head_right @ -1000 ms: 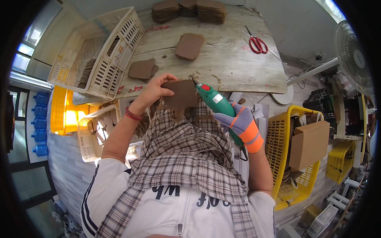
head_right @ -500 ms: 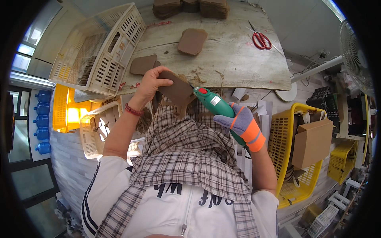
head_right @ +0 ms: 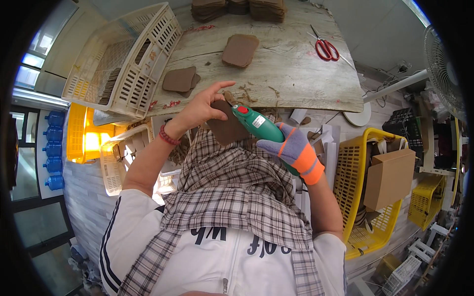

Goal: The person uses a rotary tool to trim the edges of rectangular cardboard pieces. They handle each piece one at a time, rotate it to smooth all sides, and place the finished pieces into a white plastic basket.

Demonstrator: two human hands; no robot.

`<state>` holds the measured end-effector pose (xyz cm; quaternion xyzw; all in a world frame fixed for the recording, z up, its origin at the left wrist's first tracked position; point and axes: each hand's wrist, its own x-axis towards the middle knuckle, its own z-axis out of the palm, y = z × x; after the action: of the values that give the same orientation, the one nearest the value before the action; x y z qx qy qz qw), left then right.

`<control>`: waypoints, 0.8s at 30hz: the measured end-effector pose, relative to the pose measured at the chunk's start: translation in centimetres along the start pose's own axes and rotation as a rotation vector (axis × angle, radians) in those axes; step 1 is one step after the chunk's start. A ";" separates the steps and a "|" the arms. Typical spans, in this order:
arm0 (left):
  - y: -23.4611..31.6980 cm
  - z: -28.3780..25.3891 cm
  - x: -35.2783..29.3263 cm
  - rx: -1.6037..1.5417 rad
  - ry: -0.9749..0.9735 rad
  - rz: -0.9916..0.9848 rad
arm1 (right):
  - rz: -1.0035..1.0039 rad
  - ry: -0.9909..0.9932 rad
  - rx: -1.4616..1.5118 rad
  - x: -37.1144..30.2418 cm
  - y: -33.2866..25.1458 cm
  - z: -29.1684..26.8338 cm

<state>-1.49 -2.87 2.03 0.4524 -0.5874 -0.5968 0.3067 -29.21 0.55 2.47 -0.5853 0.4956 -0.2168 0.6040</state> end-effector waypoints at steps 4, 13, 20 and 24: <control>-0.7 -0.3 0.2 -0.013 -0.050 -0.040 | -0.055 0.019 0.007 1.2 -0.4 1.1; -5.5 -16.2 0.5 -0.052 0.673 -0.087 | 0.060 0.093 0.190 1.0 1.6 -0.9; -5.1 -11.3 7.0 1.125 0.876 0.384 | 0.097 0.145 0.257 1.2 3.3 -1.1; -4.2 -4.5 13.4 1.059 0.901 0.173 | 0.129 0.161 0.246 1.6 3.4 -1.3</control>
<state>-2.10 -16.27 -4.05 0.6959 -0.6487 0.0420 0.3051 -30.73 -0.74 -0.96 -0.4545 0.5489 -0.2827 0.6420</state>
